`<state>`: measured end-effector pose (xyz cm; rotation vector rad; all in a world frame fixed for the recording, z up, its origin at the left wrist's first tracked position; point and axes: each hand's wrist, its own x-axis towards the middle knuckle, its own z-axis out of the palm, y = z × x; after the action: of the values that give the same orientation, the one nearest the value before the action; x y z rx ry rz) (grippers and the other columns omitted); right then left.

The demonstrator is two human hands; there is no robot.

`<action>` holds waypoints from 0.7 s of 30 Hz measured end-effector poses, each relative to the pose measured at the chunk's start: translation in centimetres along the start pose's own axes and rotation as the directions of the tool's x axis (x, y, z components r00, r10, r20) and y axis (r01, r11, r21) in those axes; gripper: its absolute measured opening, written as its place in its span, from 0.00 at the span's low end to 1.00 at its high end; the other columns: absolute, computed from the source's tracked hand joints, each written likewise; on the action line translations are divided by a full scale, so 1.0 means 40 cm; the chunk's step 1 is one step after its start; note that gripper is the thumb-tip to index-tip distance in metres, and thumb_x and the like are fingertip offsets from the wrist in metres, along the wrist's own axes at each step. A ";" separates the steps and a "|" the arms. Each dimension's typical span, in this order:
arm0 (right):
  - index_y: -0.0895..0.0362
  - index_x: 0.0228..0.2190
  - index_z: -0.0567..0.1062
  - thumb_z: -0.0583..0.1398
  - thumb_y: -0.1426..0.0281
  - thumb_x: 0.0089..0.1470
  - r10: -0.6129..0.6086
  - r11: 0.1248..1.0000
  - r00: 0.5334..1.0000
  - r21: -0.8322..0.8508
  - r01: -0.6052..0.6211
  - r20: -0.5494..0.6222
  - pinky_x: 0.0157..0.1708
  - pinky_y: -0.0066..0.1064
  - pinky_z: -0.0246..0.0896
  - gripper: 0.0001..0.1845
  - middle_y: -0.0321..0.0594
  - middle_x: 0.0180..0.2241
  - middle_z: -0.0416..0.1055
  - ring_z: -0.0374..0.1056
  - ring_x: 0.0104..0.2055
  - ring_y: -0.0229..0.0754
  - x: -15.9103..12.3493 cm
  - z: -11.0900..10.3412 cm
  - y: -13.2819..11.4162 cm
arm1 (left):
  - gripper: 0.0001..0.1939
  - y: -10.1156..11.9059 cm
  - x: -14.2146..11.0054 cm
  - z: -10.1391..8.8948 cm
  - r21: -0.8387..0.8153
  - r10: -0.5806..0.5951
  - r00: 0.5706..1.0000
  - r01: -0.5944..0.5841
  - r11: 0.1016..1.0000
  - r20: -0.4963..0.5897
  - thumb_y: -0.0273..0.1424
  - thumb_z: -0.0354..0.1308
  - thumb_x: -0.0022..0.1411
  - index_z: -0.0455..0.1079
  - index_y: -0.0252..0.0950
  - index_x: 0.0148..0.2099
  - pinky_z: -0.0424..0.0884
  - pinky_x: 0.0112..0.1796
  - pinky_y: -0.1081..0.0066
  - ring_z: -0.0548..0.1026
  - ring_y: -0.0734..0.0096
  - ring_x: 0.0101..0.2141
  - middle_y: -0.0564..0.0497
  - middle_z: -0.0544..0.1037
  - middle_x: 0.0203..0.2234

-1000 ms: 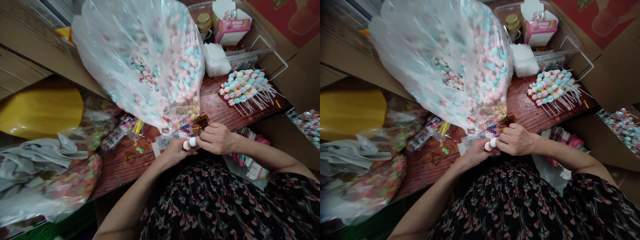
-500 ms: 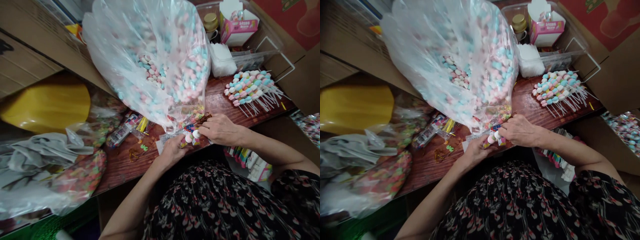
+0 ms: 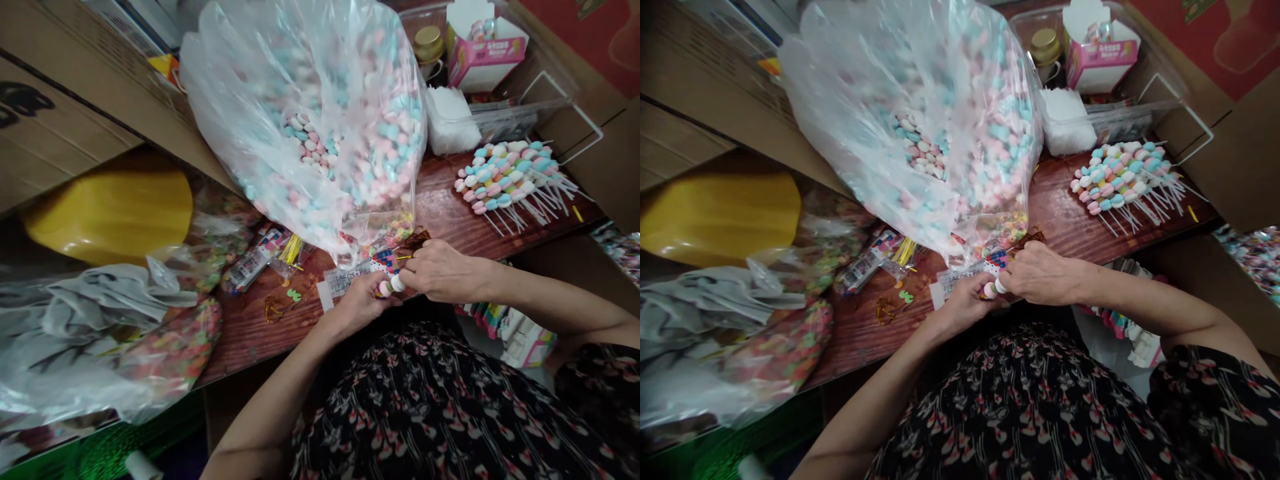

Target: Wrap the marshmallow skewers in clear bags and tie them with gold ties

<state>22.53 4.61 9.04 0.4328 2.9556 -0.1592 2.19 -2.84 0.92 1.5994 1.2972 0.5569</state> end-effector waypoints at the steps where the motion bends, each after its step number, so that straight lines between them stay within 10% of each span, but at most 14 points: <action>1: 0.59 0.34 0.73 0.54 0.74 0.59 0.011 1.000 1.000 0.002 -0.011 0.003 0.29 0.33 0.39 0.07 0.43 0.30 0.75 0.63 0.28 0.38 0.003 0.001 0.003 | 0.12 0.000 0.000 0.001 0.002 0.002 1.000 -0.002 1.000 0.009 0.31 0.67 0.50 0.73 0.33 0.37 0.64 0.33 0.74 0.68 0.73 0.28 0.56 0.73 0.26; 12: 0.58 0.30 0.73 0.55 0.72 0.62 -0.135 0.989 0.921 -0.111 0.101 -0.364 0.31 0.33 0.41 0.10 0.38 0.28 0.72 0.59 0.30 0.38 -0.015 0.038 0.037 | 0.39 0.018 -0.015 -0.031 -0.344 -0.057 0.996 0.075 0.936 0.061 0.30 0.69 0.48 0.62 0.34 0.62 0.63 0.55 0.64 0.71 0.60 0.51 0.46 0.73 0.52; 21: 0.58 0.32 0.72 0.55 0.73 0.61 -0.102 0.995 0.976 -0.003 0.103 -0.193 0.29 0.32 0.40 0.07 0.39 0.28 0.73 0.58 0.27 0.36 -0.002 0.044 0.018 | 0.52 0.022 0.002 -0.004 0.023 0.006 0.997 -0.008 1.000 0.078 0.29 0.66 0.51 0.41 0.36 0.72 0.67 0.50 0.58 0.74 0.58 0.45 0.46 0.77 0.44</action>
<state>23.05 5.07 7.26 0.3129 3.1714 -0.1478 2.52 -2.69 1.74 1.6299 1.2448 0.4803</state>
